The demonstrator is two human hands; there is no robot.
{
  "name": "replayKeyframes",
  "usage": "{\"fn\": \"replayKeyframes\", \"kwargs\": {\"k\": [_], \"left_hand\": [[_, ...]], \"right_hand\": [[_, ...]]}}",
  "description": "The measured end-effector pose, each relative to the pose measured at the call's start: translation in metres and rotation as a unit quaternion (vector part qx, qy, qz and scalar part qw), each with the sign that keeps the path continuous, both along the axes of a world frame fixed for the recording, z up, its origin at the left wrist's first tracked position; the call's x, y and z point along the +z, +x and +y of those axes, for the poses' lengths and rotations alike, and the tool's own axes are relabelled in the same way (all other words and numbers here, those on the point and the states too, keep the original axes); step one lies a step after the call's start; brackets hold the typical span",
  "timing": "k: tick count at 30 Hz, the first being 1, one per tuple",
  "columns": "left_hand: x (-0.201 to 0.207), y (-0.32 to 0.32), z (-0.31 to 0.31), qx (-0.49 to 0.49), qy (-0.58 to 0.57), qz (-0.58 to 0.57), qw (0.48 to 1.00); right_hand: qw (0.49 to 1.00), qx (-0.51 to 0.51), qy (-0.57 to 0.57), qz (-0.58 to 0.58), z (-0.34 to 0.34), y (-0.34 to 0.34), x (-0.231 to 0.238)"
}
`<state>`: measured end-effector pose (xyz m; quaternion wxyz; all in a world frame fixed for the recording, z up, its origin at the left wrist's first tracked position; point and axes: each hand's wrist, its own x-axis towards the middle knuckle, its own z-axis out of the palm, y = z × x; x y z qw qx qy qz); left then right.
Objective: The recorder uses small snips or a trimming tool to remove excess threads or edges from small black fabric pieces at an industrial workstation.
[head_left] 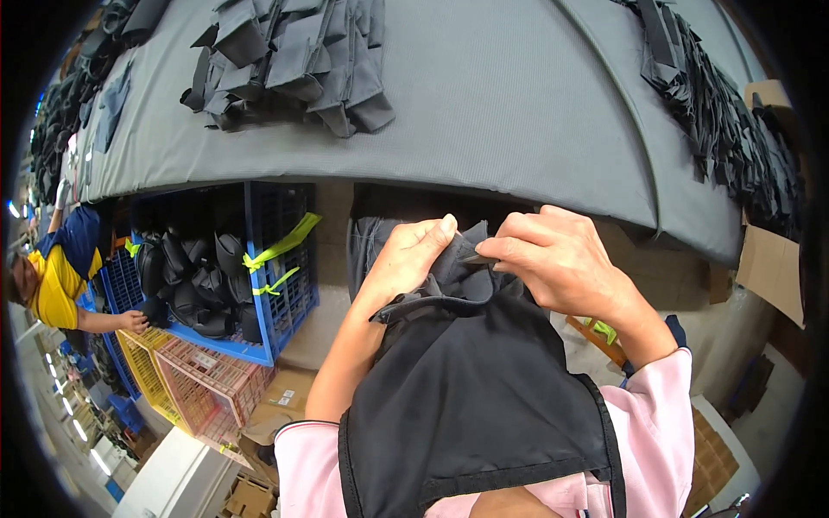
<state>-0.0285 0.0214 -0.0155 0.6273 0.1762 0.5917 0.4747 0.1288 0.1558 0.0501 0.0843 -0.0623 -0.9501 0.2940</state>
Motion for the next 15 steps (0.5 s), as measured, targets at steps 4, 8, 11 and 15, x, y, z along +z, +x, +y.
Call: {"fn": "replayKeyframes", "kwargs": {"k": [4,8,11,15], "left_hand": [[-0.002,-0.004,-0.003,-0.012,-0.014,0.001,1.0],[-0.002,-0.002,-0.003,-0.006,-0.023,-0.031,0.999],[-0.003,-0.001,-0.002,-0.006,-0.034,-0.039,0.999],[-0.006,-0.001,-0.004,-0.029,-0.031,-0.032,0.999]], "right_hand": [[0.998,0.053,0.037,-0.015,0.001,-0.002,-0.002],[0.995,0.086,0.042,-0.016,0.002,-0.007,-0.001],[0.991,0.115,0.053,-0.046,0.004,-0.009,-0.001],[0.984,0.149,0.056,-0.075,0.007,-0.012,-0.002]]}}
